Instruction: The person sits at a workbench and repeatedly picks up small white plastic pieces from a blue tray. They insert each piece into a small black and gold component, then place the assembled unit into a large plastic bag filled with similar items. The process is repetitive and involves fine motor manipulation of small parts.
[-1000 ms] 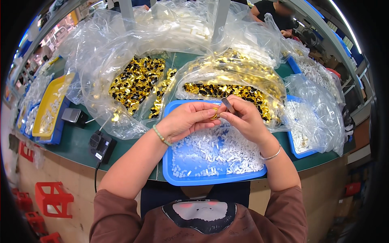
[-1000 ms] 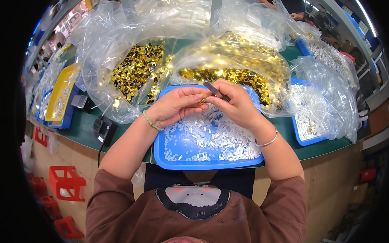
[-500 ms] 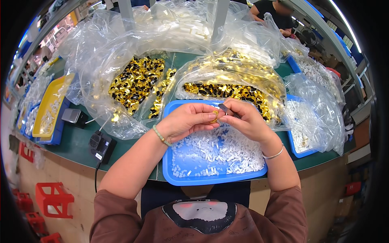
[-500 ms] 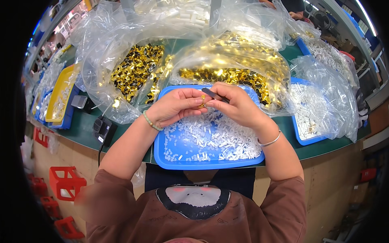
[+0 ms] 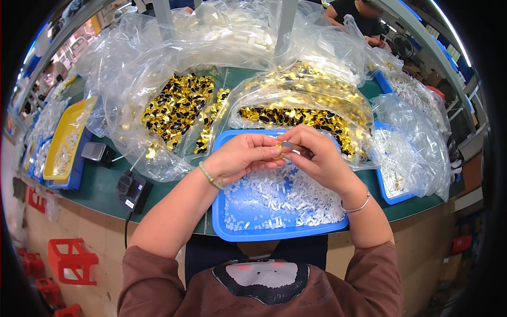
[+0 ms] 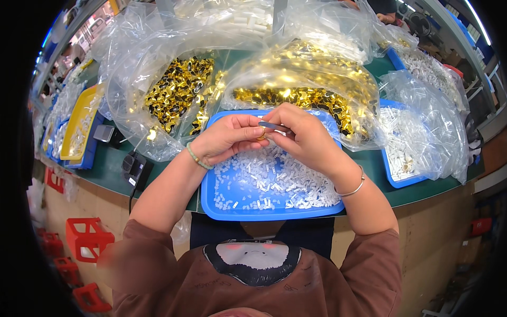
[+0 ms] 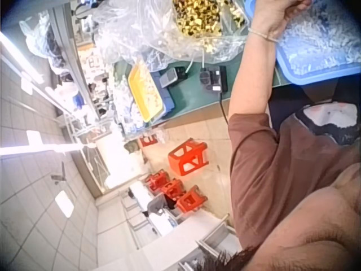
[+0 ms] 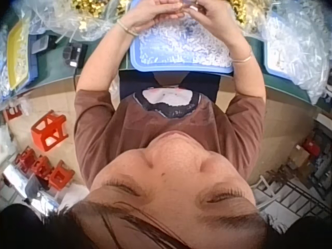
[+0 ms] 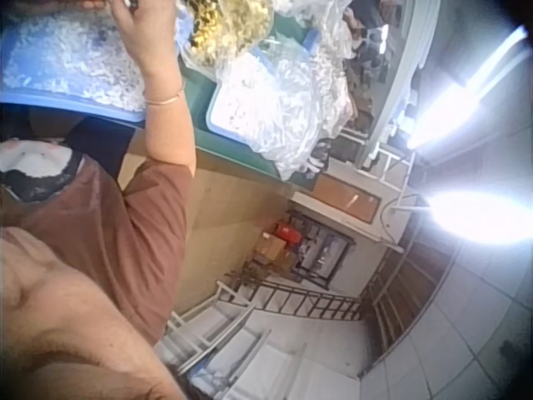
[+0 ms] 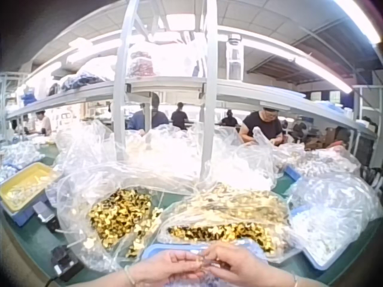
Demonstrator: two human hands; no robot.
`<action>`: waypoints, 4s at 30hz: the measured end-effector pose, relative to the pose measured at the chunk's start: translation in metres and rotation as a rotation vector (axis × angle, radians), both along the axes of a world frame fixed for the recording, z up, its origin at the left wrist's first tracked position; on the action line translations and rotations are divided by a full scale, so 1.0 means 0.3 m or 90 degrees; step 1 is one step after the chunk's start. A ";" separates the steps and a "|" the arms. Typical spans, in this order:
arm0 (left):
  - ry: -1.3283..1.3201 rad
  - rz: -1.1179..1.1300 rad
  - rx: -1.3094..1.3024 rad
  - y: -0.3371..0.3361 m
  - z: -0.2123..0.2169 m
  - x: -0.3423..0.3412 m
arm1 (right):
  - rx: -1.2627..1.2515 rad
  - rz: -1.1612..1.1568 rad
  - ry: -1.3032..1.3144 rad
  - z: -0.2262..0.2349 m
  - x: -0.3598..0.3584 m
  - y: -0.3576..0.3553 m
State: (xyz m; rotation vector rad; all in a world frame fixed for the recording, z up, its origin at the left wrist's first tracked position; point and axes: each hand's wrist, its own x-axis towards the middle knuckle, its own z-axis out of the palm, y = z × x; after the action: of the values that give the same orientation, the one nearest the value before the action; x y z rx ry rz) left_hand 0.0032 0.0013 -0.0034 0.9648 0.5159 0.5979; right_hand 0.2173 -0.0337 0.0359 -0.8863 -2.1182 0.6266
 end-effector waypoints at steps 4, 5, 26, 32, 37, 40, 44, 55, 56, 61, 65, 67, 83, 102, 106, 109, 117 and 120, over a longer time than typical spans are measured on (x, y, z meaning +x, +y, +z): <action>-0.038 0.084 0.004 -0.003 0.012 0.016 | -0.023 -0.030 0.030 0.007 0.035 0.033; -0.047 0.126 0.005 0.007 0.005 0.008 | -0.029 -0.064 0.015 0.019 0.051 0.040; 0.044 0.224 0.156 -0.016 0.017 0.015 | -0.103 -0.108 -0.076 -0.029 0.076 0.063; 0.093 0.184 0.217 -0.020 0.005 0.031 | -0.135 -0.110 -0.012 -0.012 0.060 0.052; 0.043 0.190 0.167 -0.013 -0.009 0.032 | -0.144 -0.133 0.032 -0.013 0.057 0.046; 0.079 0.189 0.217 -0.021 -0.004 0.031 | -0.181 -0.133 0.051 0.018 0.051 0.024; 0.126 0.168 0.229 -0.022 0.004 0.032 | -0.137 -0.106 0.019 0.011 0.026 0.010; 0.012 0.125 0.129 -0.019 0.001 0.025 | -0.064 -0.129 -0.017 0.009 0.011 -0.002; 0.035 0.141 0.160 -0.024 0.006 0.032 | -0.070 -0.120 -0.005 0.008 0.012 -0.001; 0.112 0.140 0.208 -0.031 0.017 0.032 | -0.055 -0.089 -0.040 0.005 0.013 -0.007; 0.093 0.145 0.206 -0.020 -0.004 0.035 | -0.059 -0.104 -0.054 -0.004 0.019 0.000; 0.101 0.144 0.209 -0.019 -0.004 0.033 | -0.052 -0.126 -0.075 -0.003 0.018 -0.001; 0.099 0.151 0.246 -0.025 0.005 0.046 | 0.090 -0.177 -0.139 -0.043 0.001 0.007; 0.151 0.197 0.237 -0.023 0.008 0.045 | 0.008 -0.232 -0.083 -0.058 -0.020 0.011; 0.138 0.195 0.234 -0.019 0.003 0.044 | 0.001 -0.248 -0.057 -0.058 -0.026 0.013; 0.117 0.193 0.237 -0.018 0.002 0.048 | -0.016 -0.258 -0.050 -0.053 -0.028 0.008; 0.114 0.185 0.232 -0.019 -0.001 0.049 | -0.035 -0.249 -0.014 -0.067 -0.024 0.017; 0.125 0.189 0.241 -0.020 0.003 0.047 | -0.036 -0.256 -0.019 -0.072 -0.026 0.018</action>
State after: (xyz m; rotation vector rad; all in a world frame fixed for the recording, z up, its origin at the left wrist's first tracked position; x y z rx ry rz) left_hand 0.0175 -0.0048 -0.0026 1.3265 0.7451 0.8929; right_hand 0.2094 -0.0284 0.0141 -1.3146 -1.8774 0.4662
